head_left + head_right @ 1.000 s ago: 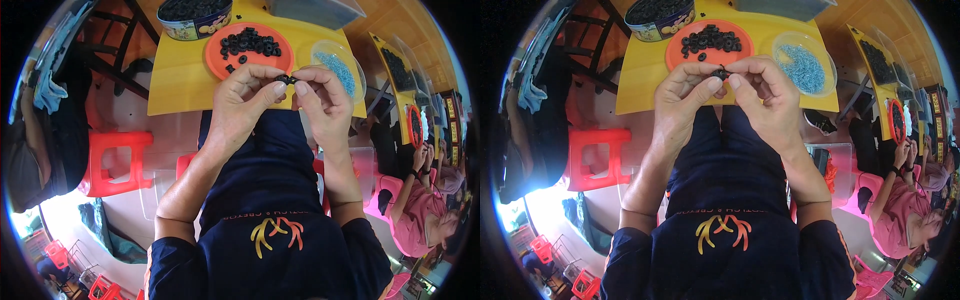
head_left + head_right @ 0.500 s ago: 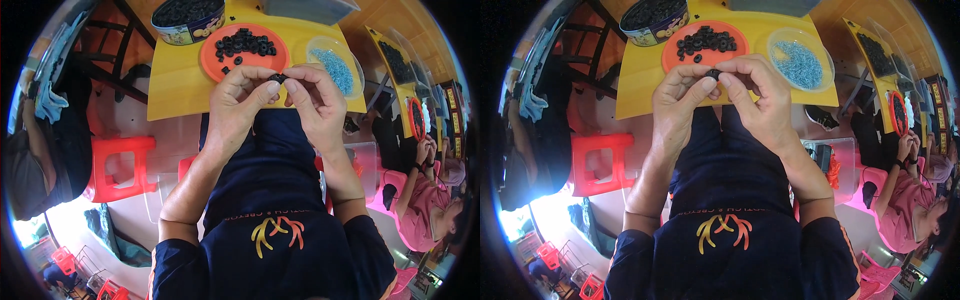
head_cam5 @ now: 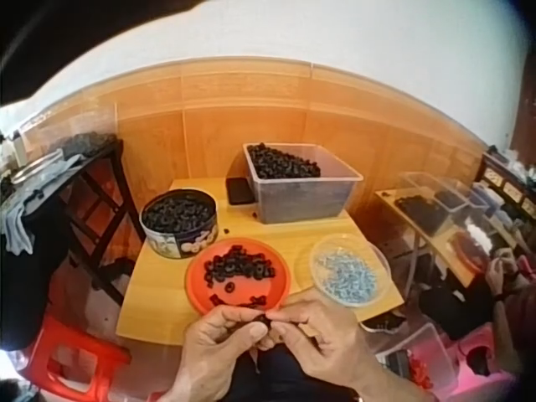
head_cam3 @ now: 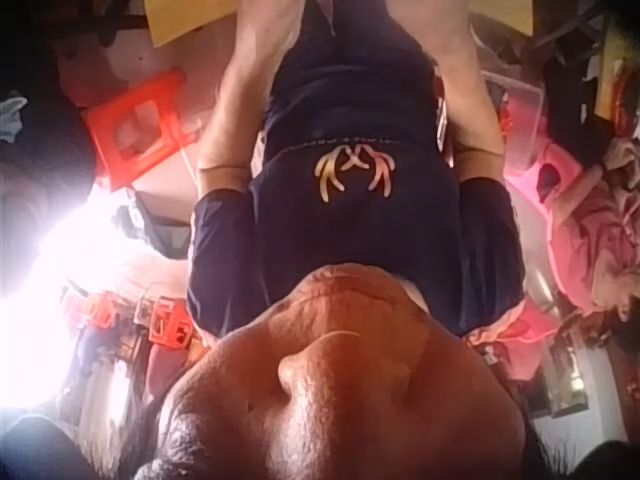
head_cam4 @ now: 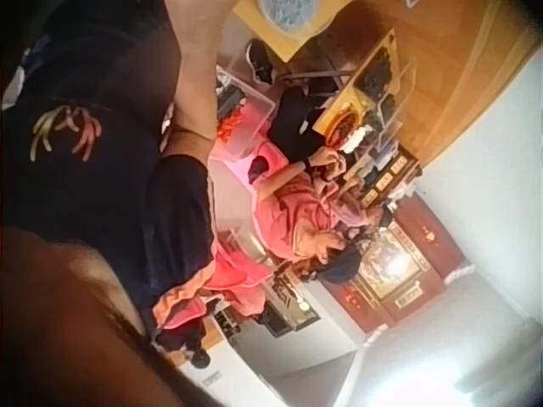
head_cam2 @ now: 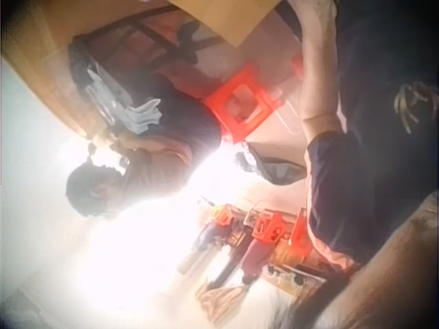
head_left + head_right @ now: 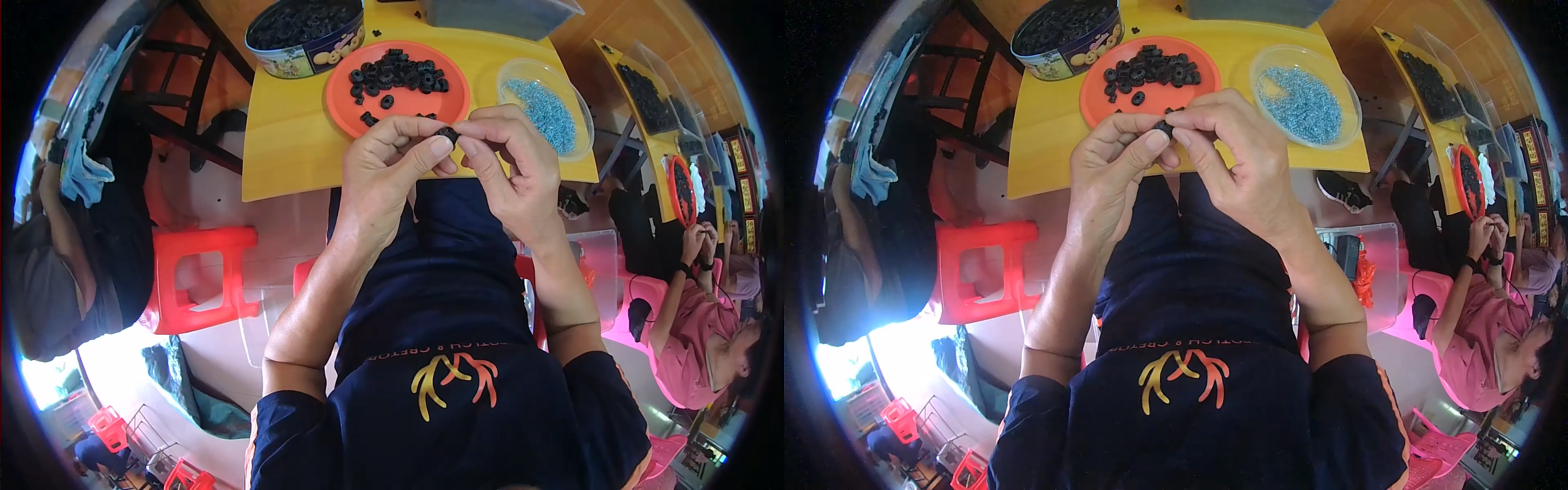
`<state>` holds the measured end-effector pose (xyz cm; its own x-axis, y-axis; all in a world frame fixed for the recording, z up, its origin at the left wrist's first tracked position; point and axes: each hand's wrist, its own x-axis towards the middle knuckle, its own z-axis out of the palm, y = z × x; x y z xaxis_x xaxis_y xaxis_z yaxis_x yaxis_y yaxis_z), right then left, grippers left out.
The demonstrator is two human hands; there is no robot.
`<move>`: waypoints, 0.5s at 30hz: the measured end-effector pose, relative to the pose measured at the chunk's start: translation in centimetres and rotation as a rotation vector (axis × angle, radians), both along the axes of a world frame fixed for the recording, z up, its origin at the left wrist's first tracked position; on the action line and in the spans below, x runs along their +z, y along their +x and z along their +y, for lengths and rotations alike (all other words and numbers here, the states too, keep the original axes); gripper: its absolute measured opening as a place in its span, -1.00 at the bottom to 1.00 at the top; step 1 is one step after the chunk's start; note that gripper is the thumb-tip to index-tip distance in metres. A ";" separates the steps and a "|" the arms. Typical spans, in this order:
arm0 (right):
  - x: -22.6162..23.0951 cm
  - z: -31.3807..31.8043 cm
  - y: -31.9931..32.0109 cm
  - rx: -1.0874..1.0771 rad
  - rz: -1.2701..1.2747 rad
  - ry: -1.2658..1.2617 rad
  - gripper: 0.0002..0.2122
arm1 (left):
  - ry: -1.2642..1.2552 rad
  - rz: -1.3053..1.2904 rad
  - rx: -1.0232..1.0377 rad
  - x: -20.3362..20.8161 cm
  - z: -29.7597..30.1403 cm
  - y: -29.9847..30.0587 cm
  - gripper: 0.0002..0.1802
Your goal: The person assembles small black plastic components by hand, inserting small pins into the pieces taken from a plate on the table.
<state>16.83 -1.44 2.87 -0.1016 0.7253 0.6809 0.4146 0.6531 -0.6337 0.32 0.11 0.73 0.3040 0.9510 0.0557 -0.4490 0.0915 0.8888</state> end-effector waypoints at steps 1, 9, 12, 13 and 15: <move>-0.1 0.0 0.0 0.019 0.008 -0.004 -0.87 | 0.038 0.033 0.027 -0.1 0.0 0.1 -0.81; 0.5 0.5 0.7 0.079 -0.127 -0.011 -0.90 | 0.150 0.162 0.056 -0.3 0.0 0.0 -0.87; 0.2 0.7 1.1 0.085 -0.192 -0.023 -0.90 | 0.108 0.172 0.054 -0.6 0.2 0.3 -0.89; 0.1 0.7 1.2 0.103 -0.177 -0.124 -0.91 | 0.137 0.207 0.064 -0.7 0.2 0.4 -0.90; 0.1 0.8 1.7 0.116 -0.157 -0.223 -0.92 | 0.167 0.245 0.069 -0.7 0.3 0.4 -0.91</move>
<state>18.48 -0.67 2.98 -0.2840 0.8325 0.4756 0.4501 0.5538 -0.7005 0.76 0.36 0.08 0.2625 0.9538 0.1461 -0.2196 -0.0884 0.9716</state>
